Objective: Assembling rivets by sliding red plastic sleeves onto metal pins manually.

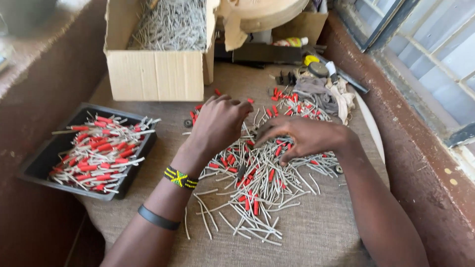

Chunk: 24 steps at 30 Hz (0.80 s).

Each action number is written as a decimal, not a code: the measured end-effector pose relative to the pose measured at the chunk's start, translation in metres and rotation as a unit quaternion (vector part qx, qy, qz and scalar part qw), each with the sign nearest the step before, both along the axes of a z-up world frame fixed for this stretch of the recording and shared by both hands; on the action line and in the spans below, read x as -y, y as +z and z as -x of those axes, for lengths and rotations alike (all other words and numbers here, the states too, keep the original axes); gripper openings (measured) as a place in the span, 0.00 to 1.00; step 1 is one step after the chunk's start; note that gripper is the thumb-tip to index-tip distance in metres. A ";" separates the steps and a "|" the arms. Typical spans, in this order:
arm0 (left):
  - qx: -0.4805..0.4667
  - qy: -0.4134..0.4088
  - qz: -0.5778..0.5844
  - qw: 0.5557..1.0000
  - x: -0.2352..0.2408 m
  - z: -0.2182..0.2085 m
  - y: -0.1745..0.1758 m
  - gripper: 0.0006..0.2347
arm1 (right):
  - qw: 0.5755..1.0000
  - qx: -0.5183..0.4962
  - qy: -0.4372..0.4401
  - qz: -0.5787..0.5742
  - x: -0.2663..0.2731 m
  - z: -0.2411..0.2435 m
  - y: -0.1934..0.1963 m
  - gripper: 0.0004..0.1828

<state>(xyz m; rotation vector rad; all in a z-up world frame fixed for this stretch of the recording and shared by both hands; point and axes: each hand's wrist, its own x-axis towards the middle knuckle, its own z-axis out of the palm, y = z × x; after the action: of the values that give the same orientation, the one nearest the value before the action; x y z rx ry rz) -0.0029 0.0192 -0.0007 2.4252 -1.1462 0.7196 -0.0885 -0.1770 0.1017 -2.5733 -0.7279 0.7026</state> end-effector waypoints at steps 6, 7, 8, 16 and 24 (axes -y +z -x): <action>-0.001 -0.013 -0.002 1.000 -0.002 0.004 0.003 0.02 | 0.995 0.088 0.000 -0.040 0.021 -0.022 -0.029 0.17; 0.002 -0.013 -0.002 1.000 -0.003 0.005 0.006 0.02 | 0.995 0.091 0.000 -0.041 0.025 -0.026 -0.033 0.17; -0.003 -0.014 0.001 1.000 -0.004 0.006 0.009 0.02 | 0.991 0.124 -0.009 -0.052 0.029 -0.029 -0.038 0.13; 0.002 -0.022 0.025 0.999 -0.006 0.009 0.015 0.03 | 0.957 0.259 -0.032 -0.124 0.044 -0.039 -0.050 0.08; -0.012 -0.021 0.022 0.999 -0.007 0.009 0.018 0.03 | 0.959 0.242 -0.078 -0.125 0.042 -0.030 -0.036 0.17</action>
<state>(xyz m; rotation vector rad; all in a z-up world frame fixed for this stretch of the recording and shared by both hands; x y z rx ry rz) -0.0122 0.0260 0.0168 2.3600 -1.1560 0.6949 -0.0585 -0.2194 0.0660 -2.5418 -0.6879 -0.0792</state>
